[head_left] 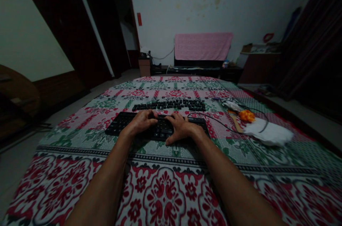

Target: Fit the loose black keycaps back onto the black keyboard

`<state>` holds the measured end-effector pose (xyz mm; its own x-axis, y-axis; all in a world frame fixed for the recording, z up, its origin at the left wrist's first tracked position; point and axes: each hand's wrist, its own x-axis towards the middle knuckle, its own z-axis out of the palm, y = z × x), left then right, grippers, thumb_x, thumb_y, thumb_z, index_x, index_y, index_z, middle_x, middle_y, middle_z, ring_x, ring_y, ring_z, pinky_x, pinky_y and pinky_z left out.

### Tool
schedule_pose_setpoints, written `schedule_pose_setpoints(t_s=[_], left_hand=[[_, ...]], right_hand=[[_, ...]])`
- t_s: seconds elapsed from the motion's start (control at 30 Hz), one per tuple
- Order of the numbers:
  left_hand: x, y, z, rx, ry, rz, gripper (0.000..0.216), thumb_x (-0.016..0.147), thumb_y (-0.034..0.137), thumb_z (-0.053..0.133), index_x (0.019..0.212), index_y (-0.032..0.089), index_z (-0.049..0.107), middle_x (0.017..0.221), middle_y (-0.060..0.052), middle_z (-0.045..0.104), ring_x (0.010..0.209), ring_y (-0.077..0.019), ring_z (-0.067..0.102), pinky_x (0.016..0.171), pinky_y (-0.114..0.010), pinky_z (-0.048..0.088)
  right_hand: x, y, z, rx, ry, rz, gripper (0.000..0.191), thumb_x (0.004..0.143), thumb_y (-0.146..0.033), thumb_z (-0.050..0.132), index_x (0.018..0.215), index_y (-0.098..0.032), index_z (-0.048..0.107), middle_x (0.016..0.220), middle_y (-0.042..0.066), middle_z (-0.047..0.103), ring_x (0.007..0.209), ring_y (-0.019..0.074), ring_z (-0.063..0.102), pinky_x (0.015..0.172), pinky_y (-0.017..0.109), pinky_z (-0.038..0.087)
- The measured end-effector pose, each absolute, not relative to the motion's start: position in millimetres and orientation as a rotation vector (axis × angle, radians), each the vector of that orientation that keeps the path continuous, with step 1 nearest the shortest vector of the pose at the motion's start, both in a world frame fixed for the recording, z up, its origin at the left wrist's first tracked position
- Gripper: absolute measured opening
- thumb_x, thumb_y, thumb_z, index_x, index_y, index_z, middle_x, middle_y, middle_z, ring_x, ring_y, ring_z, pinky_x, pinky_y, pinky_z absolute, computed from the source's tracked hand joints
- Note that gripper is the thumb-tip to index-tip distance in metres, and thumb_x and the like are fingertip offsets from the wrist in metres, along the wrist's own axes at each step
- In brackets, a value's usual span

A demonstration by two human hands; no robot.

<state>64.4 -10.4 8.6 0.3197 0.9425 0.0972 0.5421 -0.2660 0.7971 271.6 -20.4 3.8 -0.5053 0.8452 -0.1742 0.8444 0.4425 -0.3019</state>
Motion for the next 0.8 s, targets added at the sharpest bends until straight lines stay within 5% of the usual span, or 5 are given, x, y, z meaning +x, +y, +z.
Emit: schedule_pose_setpoints(t_s=[0.8], left_hand=[[76, -19, 15, 2.310, 1.520, 0.753, 0.017, 0.071, 0.027, 0.055, 0.084, 0.017, 0.059, 0.065, 0.000, 0.062, 0.062, -0.0153, 0.057, 0.061, -0.025, 0.041]], right_hand=[[271, -25, 10, -1.574, -2.651, 0.603, 0.113, 0.044, -0.068, 0.067, 0.139, -0.026, 0.022, 0.144, 0.012, 0.015, 0.134, 0.0367, 0.005, 0.105, 0.057, 0.008]])
